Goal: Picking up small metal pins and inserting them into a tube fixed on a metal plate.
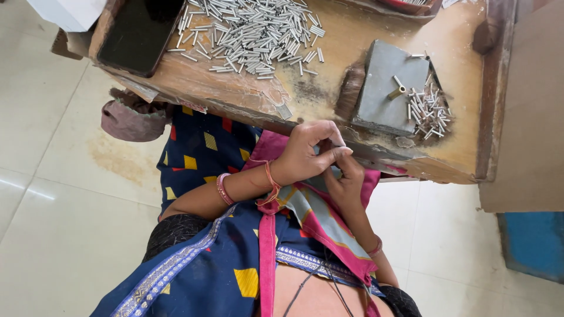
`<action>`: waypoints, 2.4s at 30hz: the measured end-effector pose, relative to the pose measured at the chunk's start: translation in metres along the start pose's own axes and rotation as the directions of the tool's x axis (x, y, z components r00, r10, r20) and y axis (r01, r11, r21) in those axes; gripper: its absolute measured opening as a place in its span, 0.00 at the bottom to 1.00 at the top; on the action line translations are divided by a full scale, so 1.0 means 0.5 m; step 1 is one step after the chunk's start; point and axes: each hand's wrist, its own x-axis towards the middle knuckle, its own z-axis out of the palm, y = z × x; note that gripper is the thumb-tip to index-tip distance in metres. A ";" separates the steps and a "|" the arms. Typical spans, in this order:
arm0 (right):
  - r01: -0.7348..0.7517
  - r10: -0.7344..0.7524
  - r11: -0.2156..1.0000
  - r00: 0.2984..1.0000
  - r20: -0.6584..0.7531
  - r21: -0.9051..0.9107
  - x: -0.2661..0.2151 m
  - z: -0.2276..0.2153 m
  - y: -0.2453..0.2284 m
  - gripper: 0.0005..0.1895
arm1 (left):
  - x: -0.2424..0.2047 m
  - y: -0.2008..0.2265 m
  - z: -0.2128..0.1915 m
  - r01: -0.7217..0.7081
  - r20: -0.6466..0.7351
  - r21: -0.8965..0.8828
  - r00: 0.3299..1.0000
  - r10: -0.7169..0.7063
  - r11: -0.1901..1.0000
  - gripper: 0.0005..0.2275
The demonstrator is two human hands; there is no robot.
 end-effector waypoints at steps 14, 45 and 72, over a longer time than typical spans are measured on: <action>-0.031 0.025 0.994 0.998 0.064 0.102 -0.027 0.030 0.066 0.12 | 0.004 -0.003 0.011 -0.094 0.022 0.115 0.995 0.092 0.989 0.10; -0.210 0.152 0.915 0.970 0.188 0.344 -0.034 0.029 0.104 0.07 | 0.018 -0.016 0.033 -0.307 0.049 0.355 0.950 0.310 0.883 0.10; -0.120 0.109 0.947 0.993 0.056 0.298 -0.039 0.026 0.074 0.09 | 0.013 0.005 0.017 -0.196 0.040 0.181 0.981 0.192 0.964 0.10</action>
